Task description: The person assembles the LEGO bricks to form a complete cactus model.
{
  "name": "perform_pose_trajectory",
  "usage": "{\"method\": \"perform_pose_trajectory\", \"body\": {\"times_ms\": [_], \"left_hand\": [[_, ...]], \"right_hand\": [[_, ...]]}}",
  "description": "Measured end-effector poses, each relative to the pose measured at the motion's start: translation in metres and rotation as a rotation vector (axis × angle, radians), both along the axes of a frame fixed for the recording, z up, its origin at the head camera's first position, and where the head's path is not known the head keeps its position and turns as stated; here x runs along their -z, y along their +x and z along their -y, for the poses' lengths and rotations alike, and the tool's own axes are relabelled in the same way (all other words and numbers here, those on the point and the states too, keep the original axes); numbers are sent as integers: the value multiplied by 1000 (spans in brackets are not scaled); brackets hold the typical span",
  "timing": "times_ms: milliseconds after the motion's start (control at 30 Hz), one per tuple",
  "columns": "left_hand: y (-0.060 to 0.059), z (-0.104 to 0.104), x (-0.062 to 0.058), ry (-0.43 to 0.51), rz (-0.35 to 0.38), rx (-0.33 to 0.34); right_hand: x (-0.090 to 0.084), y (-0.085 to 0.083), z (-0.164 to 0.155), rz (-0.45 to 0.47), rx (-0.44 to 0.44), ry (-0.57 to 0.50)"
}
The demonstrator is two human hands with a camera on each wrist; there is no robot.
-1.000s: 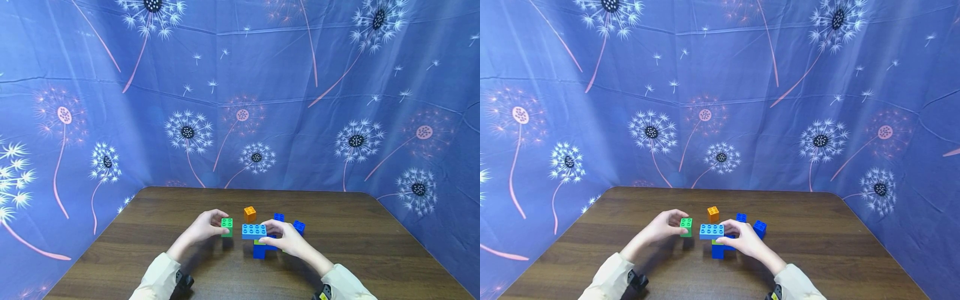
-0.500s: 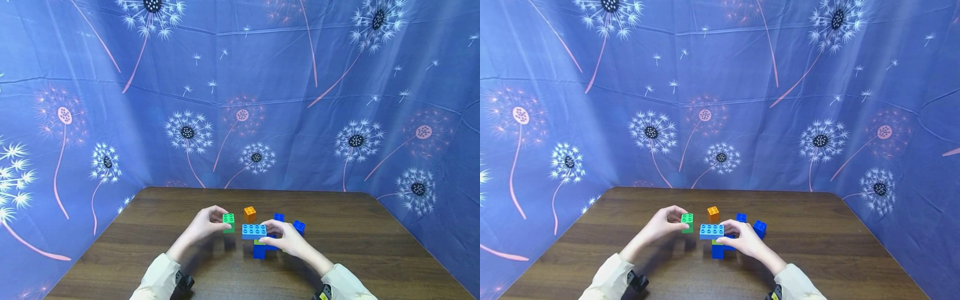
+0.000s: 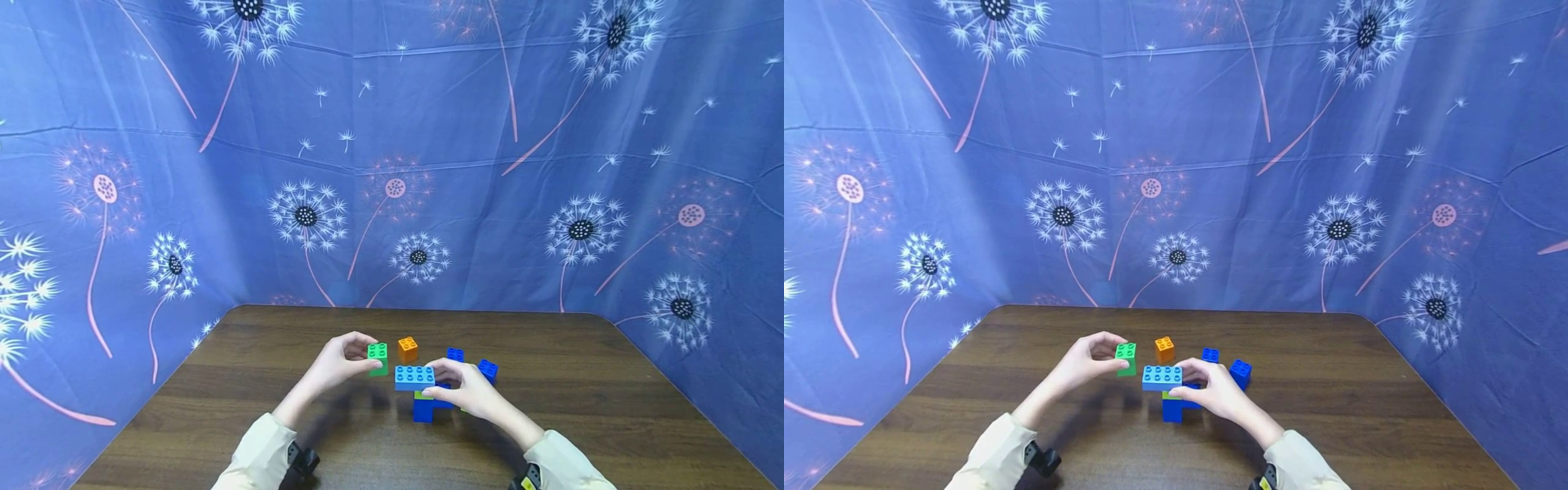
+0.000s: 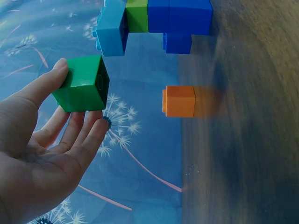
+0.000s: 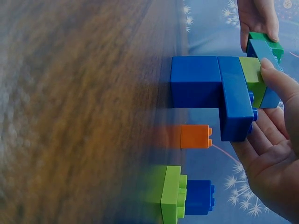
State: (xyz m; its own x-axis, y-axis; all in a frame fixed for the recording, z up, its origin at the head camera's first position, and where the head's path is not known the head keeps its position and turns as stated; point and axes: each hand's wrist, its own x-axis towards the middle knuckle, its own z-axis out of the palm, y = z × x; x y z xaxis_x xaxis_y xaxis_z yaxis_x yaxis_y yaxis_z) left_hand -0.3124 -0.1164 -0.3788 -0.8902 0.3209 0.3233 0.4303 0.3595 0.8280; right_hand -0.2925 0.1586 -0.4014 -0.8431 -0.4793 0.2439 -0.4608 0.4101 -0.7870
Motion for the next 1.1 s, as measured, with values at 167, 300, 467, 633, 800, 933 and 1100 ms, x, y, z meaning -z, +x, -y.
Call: {"method": "perform_pose_trajectory", "body": {"times_ms": [167, 300, 467, 633, 800, 933, 1100], "left_hand": [[4, -4, -4, 32, -5, 24], [4, -6, -5, 41, -17, 27], [5, -10, -6, 59, -4, 14], [5, -14, -4, 80, 2, 20], [5, -17, -3, 86, 1, 29], [5, -19, -3, 80, 3, 28], [12, -23, -11, 68, 3, 32]], "right_hand": [[-4, 3, 0, -3, 2, -2], [6, -5, -2, -10, 12, 16], [3, -2, -1, -5, 5, 2], [-9, 7, 1, -4, -14, -31], [-13, 10, 2, -14, -16, -34], [-13, 10, 2, -9, -23, -38], [-14, 9, 2, -3, -34, -42]]}}
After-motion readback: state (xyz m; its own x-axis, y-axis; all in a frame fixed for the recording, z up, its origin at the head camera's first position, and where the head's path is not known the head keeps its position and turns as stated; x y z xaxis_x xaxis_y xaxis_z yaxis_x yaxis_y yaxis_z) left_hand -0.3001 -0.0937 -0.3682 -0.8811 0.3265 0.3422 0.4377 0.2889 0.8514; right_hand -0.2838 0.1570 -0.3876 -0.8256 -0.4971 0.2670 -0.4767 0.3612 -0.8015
